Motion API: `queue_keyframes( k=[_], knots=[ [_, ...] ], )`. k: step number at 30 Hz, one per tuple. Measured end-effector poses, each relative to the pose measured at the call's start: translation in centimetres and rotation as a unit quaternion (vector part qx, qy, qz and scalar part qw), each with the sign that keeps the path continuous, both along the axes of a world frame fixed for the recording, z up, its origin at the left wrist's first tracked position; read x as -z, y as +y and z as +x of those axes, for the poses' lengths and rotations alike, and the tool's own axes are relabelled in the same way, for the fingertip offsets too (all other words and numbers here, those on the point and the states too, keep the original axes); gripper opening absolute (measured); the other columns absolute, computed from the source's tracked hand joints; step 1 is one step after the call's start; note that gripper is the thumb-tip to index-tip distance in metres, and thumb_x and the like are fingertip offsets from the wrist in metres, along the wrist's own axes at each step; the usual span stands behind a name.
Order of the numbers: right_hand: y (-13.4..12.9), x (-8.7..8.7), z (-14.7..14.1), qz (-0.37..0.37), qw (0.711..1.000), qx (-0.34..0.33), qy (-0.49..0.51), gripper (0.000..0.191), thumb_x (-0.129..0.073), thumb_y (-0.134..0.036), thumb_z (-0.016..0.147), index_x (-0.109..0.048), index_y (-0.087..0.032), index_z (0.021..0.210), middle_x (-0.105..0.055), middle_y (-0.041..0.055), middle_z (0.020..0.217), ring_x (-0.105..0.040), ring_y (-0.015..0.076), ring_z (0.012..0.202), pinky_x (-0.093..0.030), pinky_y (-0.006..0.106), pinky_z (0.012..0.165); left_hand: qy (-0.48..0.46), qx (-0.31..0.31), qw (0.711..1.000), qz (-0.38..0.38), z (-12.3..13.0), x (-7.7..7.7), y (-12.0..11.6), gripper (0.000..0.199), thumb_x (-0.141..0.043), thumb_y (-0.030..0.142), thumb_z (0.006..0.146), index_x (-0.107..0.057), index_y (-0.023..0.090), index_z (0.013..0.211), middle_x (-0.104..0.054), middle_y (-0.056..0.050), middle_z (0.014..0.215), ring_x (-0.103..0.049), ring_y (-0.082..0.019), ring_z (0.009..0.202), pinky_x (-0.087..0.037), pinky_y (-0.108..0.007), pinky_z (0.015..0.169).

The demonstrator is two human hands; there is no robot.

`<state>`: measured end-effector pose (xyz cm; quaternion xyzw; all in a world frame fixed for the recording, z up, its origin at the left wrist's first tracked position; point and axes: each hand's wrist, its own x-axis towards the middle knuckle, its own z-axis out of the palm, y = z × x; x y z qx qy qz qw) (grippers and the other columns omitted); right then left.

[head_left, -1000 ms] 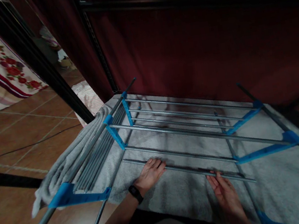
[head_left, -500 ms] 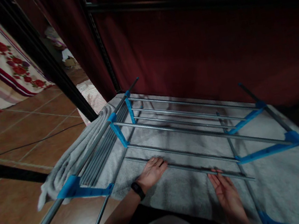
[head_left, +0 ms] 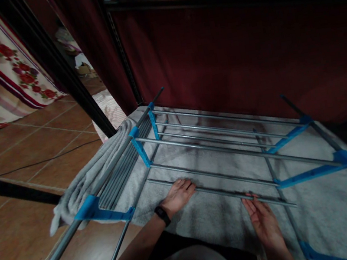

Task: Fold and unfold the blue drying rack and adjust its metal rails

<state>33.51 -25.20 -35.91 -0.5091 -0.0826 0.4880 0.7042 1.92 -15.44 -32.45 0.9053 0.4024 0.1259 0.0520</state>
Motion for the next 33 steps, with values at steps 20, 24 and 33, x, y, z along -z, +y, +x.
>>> queue_keyframes(
  k=[20, 24, 33],
  knots=[
    [-0.51, -0.29, -0.19, -0.028, 0.999, -0.025, -0.004, 0.024, -0.086, -0.039, 0.07, -0.074, -0.027, 0.087, -0.076, -0.0004, 0.104, -0.07, 0.0174, 0.103, -0.057, 0.034, 0.096, 0.006, -0.001, 1.0, 0.016, -0.13, 0.14, 0.05, 0.033, -0.036, 0.032, 0.106, -0.062, 0.021, 0.122, -0.066, -0.007, 0.11, -0.06, -0.021, 0.108, -0.043, -0.042, 0.106],
    [-0.28, -0.48, -0.23, -0.03, 0.999, -0.021, 0.003, 0.028, -0.09, -0.042, 0.064, -0.072, -0.025, 0.079, -0.076, 0.0005, 0.092, -0.073, 0.018, 0.091, -0.06, 0.033, 0.091, -0.003, 0.0, 1.0, 0.028, -0.19, -0.05, 0.03, 0.034, -0.035, 0.037, 0.106, -0.062, 0.022, 0.12, -0.066, -0.007, 0.109, -0.06, -0.021, 0.107, -0.044, -0.042, 0.103],
    [-0.07, -0.31, -0.43, -0.014, 1.0, -0.006, 0.025, 0.028, -0.091, -0.035, 0.061, -0.073, -0.024, 0.078, -0.075, 0.0, 0.093, -0.072, 0.0174, 0.09, -0.059, 0.034, 0.091, 0.013, 0.006, 0.999, 0.039, -0.09, -0.17, 0.27, 0.036, -0.032, 0.034, 0.106, -0.065, 0.022, 0.109, -0.066, -0.006, 0.101, -0.061, -0.02, 0.096, -0.047, -0.04, 0.095]
  ],
)
